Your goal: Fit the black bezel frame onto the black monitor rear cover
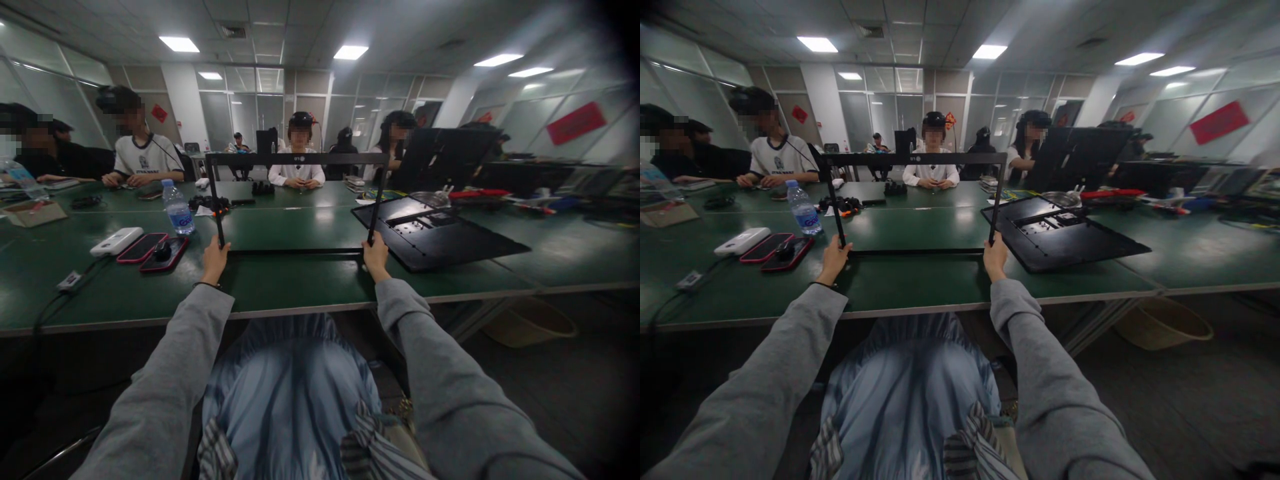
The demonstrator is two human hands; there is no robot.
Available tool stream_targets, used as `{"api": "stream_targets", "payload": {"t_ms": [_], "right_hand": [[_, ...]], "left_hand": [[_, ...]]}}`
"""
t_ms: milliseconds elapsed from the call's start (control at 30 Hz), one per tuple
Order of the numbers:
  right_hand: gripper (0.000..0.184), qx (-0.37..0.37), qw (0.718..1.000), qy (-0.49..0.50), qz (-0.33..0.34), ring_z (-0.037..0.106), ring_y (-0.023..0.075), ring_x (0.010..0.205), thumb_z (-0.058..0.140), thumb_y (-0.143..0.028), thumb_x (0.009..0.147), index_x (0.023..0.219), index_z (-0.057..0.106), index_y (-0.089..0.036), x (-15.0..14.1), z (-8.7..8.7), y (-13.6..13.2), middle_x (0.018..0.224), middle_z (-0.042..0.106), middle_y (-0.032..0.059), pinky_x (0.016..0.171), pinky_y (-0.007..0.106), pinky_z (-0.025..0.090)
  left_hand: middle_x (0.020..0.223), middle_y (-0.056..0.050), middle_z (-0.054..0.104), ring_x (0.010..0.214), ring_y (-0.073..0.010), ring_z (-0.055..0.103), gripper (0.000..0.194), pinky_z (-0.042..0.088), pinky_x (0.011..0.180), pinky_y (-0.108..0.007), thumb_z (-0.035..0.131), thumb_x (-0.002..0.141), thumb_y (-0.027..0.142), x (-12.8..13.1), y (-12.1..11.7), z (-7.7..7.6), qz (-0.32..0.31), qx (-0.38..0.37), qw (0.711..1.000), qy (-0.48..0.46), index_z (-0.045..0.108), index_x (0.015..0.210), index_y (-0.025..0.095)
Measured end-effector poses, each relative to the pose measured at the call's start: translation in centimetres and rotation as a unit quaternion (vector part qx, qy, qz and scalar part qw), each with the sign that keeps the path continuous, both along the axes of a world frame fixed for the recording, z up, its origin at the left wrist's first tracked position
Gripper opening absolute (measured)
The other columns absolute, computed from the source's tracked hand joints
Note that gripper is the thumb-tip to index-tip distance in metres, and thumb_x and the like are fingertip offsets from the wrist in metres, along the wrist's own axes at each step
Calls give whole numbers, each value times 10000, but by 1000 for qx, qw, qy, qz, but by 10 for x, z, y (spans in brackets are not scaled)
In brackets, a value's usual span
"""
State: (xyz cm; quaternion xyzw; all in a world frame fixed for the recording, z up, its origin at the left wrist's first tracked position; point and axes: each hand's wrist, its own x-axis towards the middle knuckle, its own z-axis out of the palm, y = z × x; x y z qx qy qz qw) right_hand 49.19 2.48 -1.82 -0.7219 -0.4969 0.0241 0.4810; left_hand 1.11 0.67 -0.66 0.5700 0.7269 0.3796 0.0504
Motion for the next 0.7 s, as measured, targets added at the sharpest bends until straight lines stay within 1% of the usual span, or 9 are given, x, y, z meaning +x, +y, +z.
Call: {"api": "stream_targets", "payload": {"t_ms": [133, 233, 333, 533, 700], "right_hand": [[529, 24, 999, -2, 27, 653, 303, 976, 547, -285, 862, 1372, 601, -156, -2, 2, -1, 1041, 716, 144, 939, 444, 475], [509, 35, 999, -4, 40, 650, 291, 938, 553, -310, 871, 1354, 607, -159, -2, 0, 0, 1006, 714, 132, 927, 434, 475], [498, 38, 998, -5, 44, 646, 283, 922, 571, -319, 869, 1338, 613, -158, -1, -1, 1, 999, 714, 129, 922, 425, 471], [508, 33, 999, -5, 42, 635, 291, 896, 551, -358, 873, 1336, 602, -156, -1, -1, 2, 969, 708, 129, 904, 431, 468], [521, 39, 998, 0, 40, 621, 292, 896, 545, -390, 876, 1337, 610, -156, -1, -1, 3, 969, 703, 133, 897, 437, 467]], "left_hand": [[1089, -117, 779, 1124, -308, 707, 436, 500, 993, -442, 555, 980, 300, 0, -1, 1, 19, 13, 1000, -13, 526, 1403, 199], [1128, -139, 771, 1190, -327, 678, 446, 488, 1011, -459, 555, 981, 296, -2, 0, -1, 31, 16, 999, -12, 524, 1413, 193], [1151, -145, 765, 1186, -326, 681, 452, 489, 1011, -459, 551, 986, 302, -3, 1, -2, 37, 18, 999, -8, 518, 1425, 197], [1131, -128, 770, 1154, -320, 696, 450, 496, 1003, -457, 551, 989, 311, -6, 4, -5, 40, 23, 999, -5, 517, 1428, 215], [1128, -129, 771, 1131, -313, 706, 446, 505, 993, -456, 546, 989, 310, -3, 1, -2, 33, 25, 999, -6, 515, 1422, 209]]}}
